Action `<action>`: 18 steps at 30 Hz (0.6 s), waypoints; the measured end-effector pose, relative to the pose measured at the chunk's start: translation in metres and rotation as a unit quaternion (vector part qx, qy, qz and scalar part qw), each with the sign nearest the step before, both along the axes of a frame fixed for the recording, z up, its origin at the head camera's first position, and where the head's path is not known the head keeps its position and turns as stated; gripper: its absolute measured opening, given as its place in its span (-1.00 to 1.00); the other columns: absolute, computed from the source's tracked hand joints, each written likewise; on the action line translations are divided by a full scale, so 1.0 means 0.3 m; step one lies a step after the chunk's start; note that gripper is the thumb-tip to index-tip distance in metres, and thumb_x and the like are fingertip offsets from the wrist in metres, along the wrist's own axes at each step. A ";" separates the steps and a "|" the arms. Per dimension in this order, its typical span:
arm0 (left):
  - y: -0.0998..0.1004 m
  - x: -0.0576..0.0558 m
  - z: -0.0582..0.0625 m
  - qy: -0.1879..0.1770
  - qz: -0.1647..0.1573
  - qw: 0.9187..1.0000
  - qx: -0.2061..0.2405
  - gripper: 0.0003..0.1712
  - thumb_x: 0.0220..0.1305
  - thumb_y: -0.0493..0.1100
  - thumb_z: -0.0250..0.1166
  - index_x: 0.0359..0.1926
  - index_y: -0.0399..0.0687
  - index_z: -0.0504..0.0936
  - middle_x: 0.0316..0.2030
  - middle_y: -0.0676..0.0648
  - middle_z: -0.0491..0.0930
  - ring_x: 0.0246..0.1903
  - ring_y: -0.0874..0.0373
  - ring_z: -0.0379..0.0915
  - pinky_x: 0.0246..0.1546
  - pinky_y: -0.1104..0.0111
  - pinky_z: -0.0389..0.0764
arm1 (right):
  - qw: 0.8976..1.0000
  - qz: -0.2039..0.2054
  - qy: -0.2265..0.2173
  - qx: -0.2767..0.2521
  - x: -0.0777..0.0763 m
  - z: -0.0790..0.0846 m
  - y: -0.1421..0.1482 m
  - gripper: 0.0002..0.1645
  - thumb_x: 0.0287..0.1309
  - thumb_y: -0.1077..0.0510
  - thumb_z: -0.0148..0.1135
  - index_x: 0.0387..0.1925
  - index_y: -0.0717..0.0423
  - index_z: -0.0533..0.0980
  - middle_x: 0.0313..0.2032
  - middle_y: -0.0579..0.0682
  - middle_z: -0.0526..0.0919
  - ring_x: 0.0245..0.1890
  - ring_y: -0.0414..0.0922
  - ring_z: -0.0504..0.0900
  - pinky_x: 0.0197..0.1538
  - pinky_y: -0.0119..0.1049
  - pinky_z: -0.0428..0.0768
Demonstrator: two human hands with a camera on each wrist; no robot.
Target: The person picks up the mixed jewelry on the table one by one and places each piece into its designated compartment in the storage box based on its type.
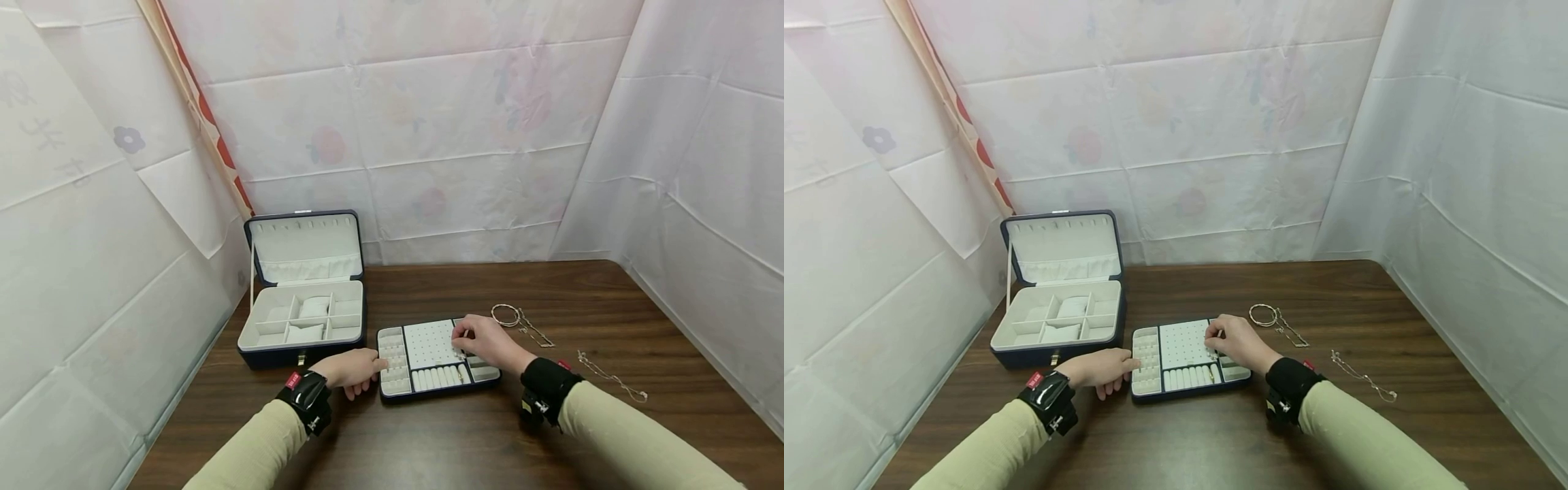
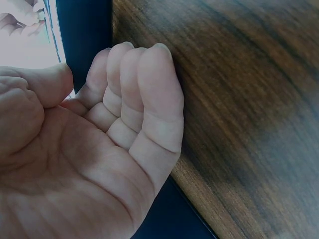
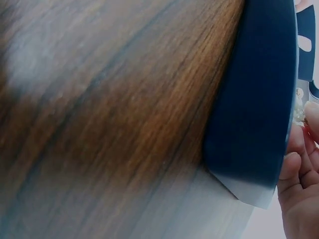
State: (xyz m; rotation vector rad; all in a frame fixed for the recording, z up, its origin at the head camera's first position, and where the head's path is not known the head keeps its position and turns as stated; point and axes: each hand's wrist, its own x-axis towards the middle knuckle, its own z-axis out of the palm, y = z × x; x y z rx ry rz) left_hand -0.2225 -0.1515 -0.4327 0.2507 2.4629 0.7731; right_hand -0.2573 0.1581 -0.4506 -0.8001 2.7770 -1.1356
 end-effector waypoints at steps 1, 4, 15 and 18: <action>0.000 0.000 0.000 0.000 0.000 1.000 0.000 -0.57 0.60 0.05 0.02 -0.30 -0.19 0.53 -0.50 -0.14 0.55 -0.60 0.05 0.50 -0.58 0.22 0.64 | 1.000 0.000 0.003 0.002 0.000 -0.001 0.000 -0.91 0.32 0.20 0.34 -0.33 -0.05 0.64 -0.32 -0.18 0.57 -0.37 -0.26 0.55 -0.28 -0.33 0.54; -0.001 0.001 0.003 0.000 0.001 1.000 0.002 -0.57 0.60 0.05 0.02 -0.29 -0.19 0.53 -0.49 -0.15 0.55 -0.59 0.05 0.50 -0.58 0.22 0.64 | 1.000 0.000 0.001 0.002 0.001 0.000 -0.001 -0.90 0.32 0.20 0.34 -0.33 -0.07 0.64 -0.31 -0.18 0.57 -0.36 -0.26 0.56 -0.28 -0.33 0.55; 0.000 0.002 0.003 -0.002 0.002 1.000 0.004 -0.58 0.60 0.04 0.02 -0.30 -0.19 0.53 -0.50 -0.14 0.55 -0.60 0.06 0.49 -0.59 0.23 0.63 | 1.000 0.013 0.006 0.006 -0.001 -0.002 -0.004 -0.89 0.33 0.21 0.32 -0.33 -0.07 0.64 -0.31 -0.18 0.57 -0.32 -0.24 0.55 -0.24 -0.31 0.56; 0.000 0.003 0.004 -0.002 0.002 1.000 0.002 -0.58 0.59 0.05 0.02 -0.30 -0.18 0.53 -0.49 -0.15 0.55 -0.60 0.06 0.49 -0.58 0.23 0.63 | 0.999 0.018 0.026 0.012 -0.006 -0.006 -0.008 -0.88 0.30 0.23 0.34 -0.34 -0.07 0.65 -0.32 -0.19 0.55 -0.33 -0.27 0.52 -0.24 -0.33 0.55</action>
